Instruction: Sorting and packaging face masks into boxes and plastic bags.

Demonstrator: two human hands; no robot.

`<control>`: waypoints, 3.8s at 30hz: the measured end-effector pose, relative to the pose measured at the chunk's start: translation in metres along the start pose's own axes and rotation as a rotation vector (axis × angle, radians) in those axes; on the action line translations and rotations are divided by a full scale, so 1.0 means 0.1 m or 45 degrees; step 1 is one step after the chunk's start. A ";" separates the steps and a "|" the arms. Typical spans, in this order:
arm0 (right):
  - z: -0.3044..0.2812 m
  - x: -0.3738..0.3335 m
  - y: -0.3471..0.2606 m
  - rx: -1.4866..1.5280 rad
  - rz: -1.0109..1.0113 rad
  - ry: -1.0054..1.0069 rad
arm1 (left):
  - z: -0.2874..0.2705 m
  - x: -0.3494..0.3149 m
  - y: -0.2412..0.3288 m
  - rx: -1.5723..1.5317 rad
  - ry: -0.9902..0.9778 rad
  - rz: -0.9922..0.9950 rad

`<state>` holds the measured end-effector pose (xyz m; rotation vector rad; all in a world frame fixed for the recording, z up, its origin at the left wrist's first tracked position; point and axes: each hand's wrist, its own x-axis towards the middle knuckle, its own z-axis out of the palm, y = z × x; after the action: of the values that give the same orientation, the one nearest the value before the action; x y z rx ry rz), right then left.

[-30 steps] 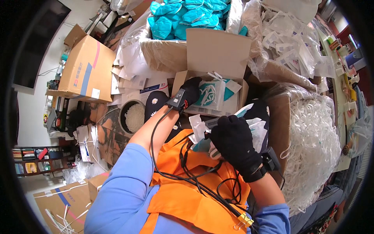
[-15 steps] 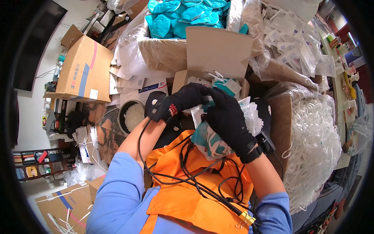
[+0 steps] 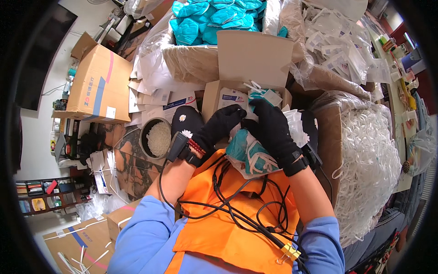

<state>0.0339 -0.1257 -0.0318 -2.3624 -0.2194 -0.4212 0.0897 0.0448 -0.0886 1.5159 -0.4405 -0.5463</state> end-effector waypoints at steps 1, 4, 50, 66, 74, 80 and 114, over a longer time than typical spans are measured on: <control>0.01 0.01 0.03 -0.007 -0.043 0.054 | 0.02 0.01 0.00 0.012 0.005 -0.051; -0.07 0.01 0.08 -0.232 -0.113 -0.176 | 0.03 0.00 -0.04 0.711 -0.008 0.374; -0.45 0.18 0.34 -0.921 -0.244 0.241 | -0.13 -0.06 -0.09 -0.041 0.490 -0.114; -0.48 0.18 0.27 -0.733 -0.334 0.182 | 0.28 0.24 0.68 0.486 0.102 0.545; -0.39 0.15 0.31 -0.674 -0.245 0.149 | 0.64 0.30 0.22 0.781 -0.045 0.195; -0.91 0.25 0.18 -0.048 0.058 0.299 | 0.47 0.28 -0.02 0.252 0.116 -0.031; -0.51 0.32 0.49 -0.745 0.017 0.011 | -0.23 0.34 -0.99 0.702 0.431 -0.010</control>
<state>0.0652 -0.1950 -0.0159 -2.9298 -0.0796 -0.5455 0.1248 0.0457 -0.1896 2.0949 -0.3334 -0.1644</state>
